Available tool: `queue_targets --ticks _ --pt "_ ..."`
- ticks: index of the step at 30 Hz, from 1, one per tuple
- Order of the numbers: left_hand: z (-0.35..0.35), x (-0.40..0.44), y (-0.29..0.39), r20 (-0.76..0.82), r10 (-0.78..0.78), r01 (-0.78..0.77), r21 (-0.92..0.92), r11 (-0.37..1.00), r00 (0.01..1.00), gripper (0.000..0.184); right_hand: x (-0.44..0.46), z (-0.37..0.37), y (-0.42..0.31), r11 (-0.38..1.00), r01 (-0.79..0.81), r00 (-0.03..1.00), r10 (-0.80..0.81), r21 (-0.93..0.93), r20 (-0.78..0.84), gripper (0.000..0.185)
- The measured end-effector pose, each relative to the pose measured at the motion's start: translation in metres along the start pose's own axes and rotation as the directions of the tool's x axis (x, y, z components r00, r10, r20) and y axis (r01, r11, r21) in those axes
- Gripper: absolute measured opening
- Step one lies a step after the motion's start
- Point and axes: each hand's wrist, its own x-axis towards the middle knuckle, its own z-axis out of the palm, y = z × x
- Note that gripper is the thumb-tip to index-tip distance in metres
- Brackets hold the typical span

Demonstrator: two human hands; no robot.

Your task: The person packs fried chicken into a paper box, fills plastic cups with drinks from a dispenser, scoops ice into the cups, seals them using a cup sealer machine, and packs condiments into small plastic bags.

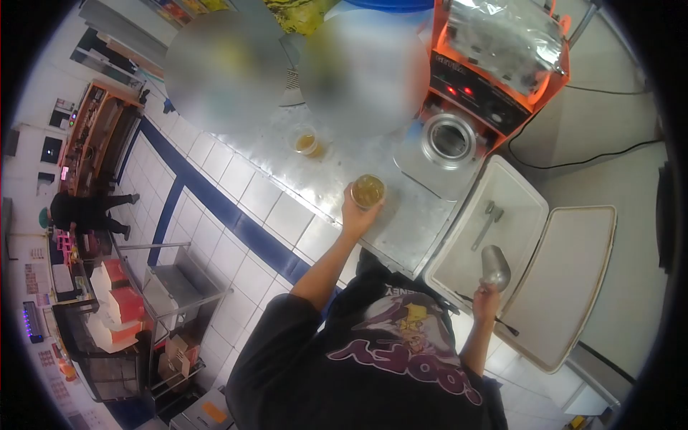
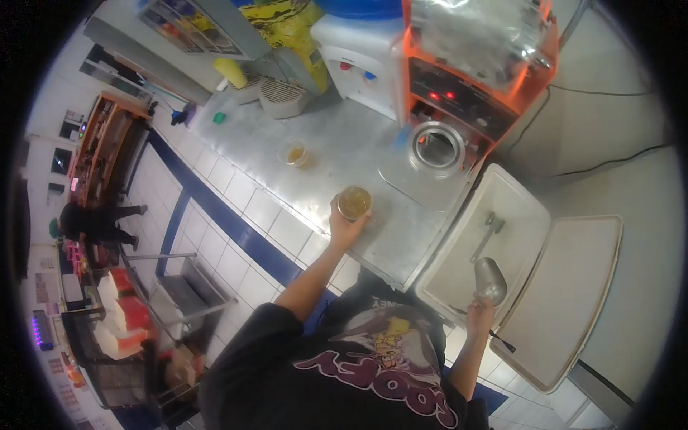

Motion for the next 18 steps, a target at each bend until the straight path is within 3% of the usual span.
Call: queue_targets --ticks 3,4,5,6,7,8,9,10,11,12,14,15,16,18 --pt "-0.015 0.007 0.0 0.11 0.091 -0.096 0.036 0.995 0.99 0.088 0.012 0.004 0.008 0.994 0.003 1.0 0.0 0.108 -0.024 0.016" --pt "-0.021 0.009 -0.009 0.113 0.146 -0.165 0.175 0.971 0.983 0.089 0.026 -0.006 0.016 0.994 0.039 0.999 -0.036 0.105 -0.023 0.014" --pt "-0.028 0.01 -0.028 0.14 0.202 -0.235 0.295 0.926 0.969 0.09 0.055 -0.037 0.033 0.782 0.384 0.917 -0.384 -0.491 0.106 0.013" --pt "-0.035 0.012 -0.072 0.188 0.049 -0.073 0.122 0.99 0.981 0.091 0.078 -0.063 0.044 0.573 0.439 0.882 -0.424 -0.693 0.208 0.012" --pt "-0.046 0.013 -0.044 0.157 -0.027 0.014 0.08 0.997 0.987 0.089 0.1 -0.089 0.055 0.31 0.473 0.834 -0.458 -0.825 0.307 0.011" --pt "-0.059 0.025 -0.093 0.077 -0.069 0.074 -0.066 0.995 0.995 0.087 0.099 -0.078 0.048 0.32 0.438 0.849 -0.455 -0.84 0.269 0.013" --pt "-0.075 0.037 -0.108 0.057 -0.017 0.017 0.007 1.0 0.998 0.083 0.096 -0.056 0.037 0.561 0.364 0.906 -0.399 -0.744 0.142 0.015" --pt "-0.078 0.045 -0.072 0.038 0.011 -0.015 0.106 0.994 0.999 0.083 0.095 -0.032 0.024 0.81 0.241 0.957 -0.291 -0.534 -0.009 0.017" --pt "-0.082 0.057 -0.07 0.034 0.077 -0.08 0.117 0.99 0.996 0.082 0.097 -0.009 0.011 0.928 0.141 0.974 -0.193 -0.344 -0.121 0.019" --pt "-0.081 0.069 -0.065 -0.021 0.008 -0.005 0.147 0.989 1.0 0.079 0.106 0.012 0.0 0.968 0.102 0.971 -0.147 -0.228 -0.191 0.021" --pt "-0.086 0.097 -0.074 -0.102 -0.072 0.088 0.157 0.984 0.992 0.079 0.121 0.045 -0.024 0.836 0.106 0.982 -0.174 -0.539 -0.077 0.035" --pt "-0.087 0.105 -0.075 -0.128 -0.133 0.147 0.108 0.983 0.983 0.081 0.15 0.042 -0.022 0.842 0.096 0.982 -0.166 -0.531 -0.087 0.035" --pt "-0.091 0.115 -0.08 -0.153 -0.157 0.174 0.099 0.98 0.976 0.082 0.184 0.038 -0.01 0.57 0.205 0.949 -0.314 -0.796 0.019 0.039" --pt "-0.085 0.129 -0.077 -0.177 -0.179 0.203 0.124 0.971 0.968 0.084 0.235 0.034 0.015 0.231 0.263 0.91 -0.381 -0.937 0.162 0.042"
